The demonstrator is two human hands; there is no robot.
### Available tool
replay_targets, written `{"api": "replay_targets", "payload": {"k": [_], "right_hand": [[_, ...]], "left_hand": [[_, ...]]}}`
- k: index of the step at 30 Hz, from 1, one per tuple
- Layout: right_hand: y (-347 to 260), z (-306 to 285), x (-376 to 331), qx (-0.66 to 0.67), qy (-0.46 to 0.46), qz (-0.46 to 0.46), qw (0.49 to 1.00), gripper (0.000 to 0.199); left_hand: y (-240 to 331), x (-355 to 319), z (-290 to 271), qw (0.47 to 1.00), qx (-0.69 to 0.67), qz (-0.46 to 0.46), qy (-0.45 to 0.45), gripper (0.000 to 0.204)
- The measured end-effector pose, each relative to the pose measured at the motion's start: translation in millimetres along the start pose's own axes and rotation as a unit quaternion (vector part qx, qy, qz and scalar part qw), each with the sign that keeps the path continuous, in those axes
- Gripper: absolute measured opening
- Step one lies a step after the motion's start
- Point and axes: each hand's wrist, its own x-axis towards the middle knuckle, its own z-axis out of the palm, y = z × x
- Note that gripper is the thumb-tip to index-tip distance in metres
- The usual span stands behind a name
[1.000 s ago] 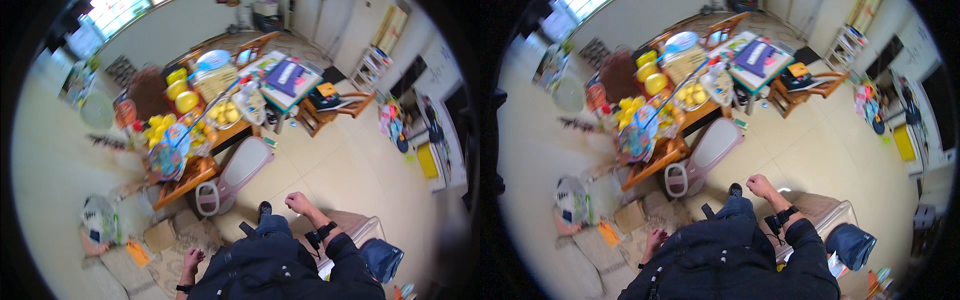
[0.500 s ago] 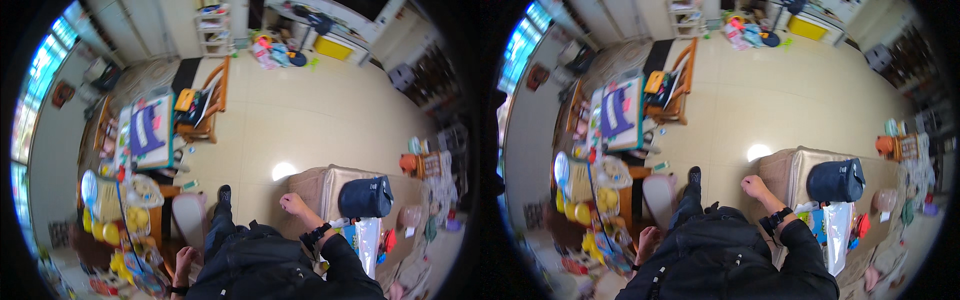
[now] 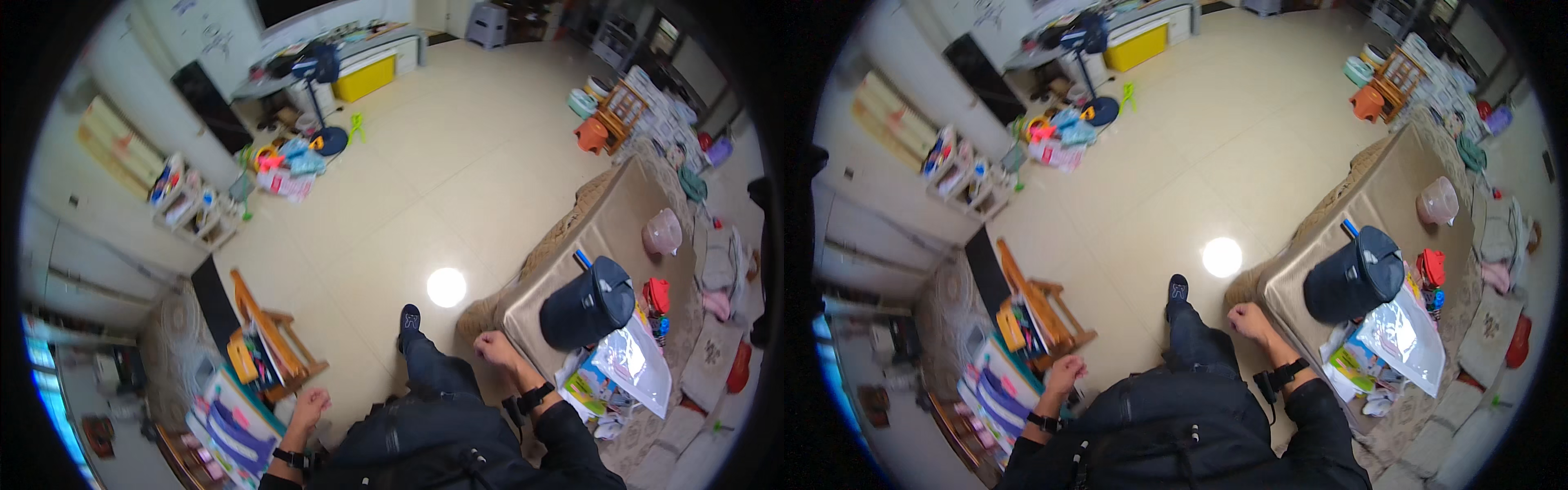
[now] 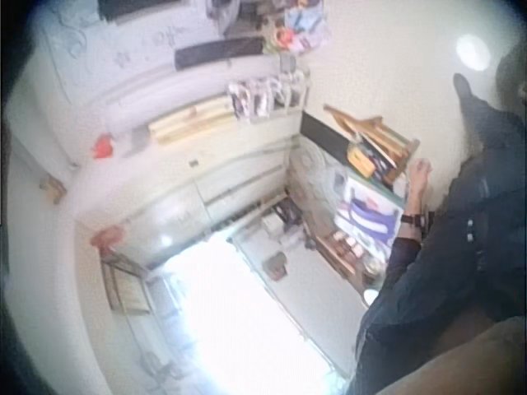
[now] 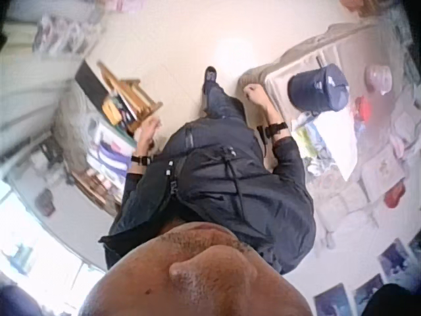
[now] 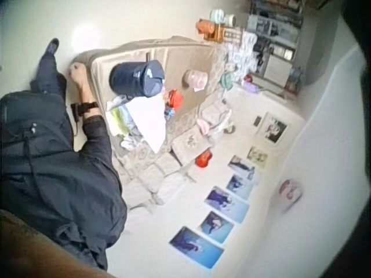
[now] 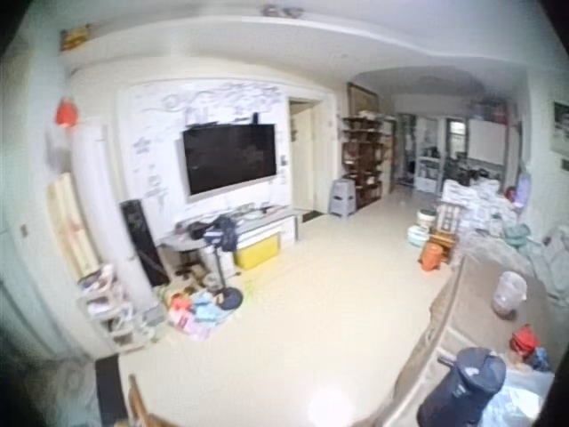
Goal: The person folds several garments on a patterned sofa, including a white t-shirt, a white long-sleeve shirt with a graphic, a white t-shirt with a cartoon print, and an orange t-shirt. Each item is smoothed, folded into a compact rectangle, and stacked on the sofa.
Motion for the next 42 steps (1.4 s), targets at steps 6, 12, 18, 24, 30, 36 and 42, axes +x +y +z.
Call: {"api": "replay_targets", "payload": {"k": [6, 12, 18, 24, 30, 36, 42], "right_hand": [[-48, -48, 132, 0.055, 0.003, 0.044, 0.998, 0.021], [-129, -136, 257, 0.078, 0.091, -0.024, 0.993, 0.021], [-164, -223, 375, 0.088, 0.118, 0.047, 0.988, 0.023], [-223, -339, 455, 0.187, 0.193, 0.1, 0.958, 0.017], [-243, -453, 537, 0.27, 0.281, 0.103, 0.915, 0.012], [-244, -604, 674, 0.326, 0.259, 0.128, 0.9, 0.012], [-316, -819, 808, 0.178, 0.306, 0.03, 0.935, 0.017]], "left_hand": [[99, 125, 9, 0.982, 0.047, -0.179, 0.04, 0.018], [240, 235, 51, 0.974, 0.211, -0.051, -0.065, 0.015], [361, 458, 107, 0.985, 0.086, -0.13, -0.069, 0.017], [549, 663, 219, 0.969, 0.187, -0.029, -0.159, 0.012], [721, 817, 388, 0.926, 0.247, 0.067, -0.278, 0.009], [820, 961, 513, 0.862, 0.413, 0.076, -0.282, 0.011], [881, 1054, 556, 0.608, 0.622, 0.288, -0.4, 0.02]]}}
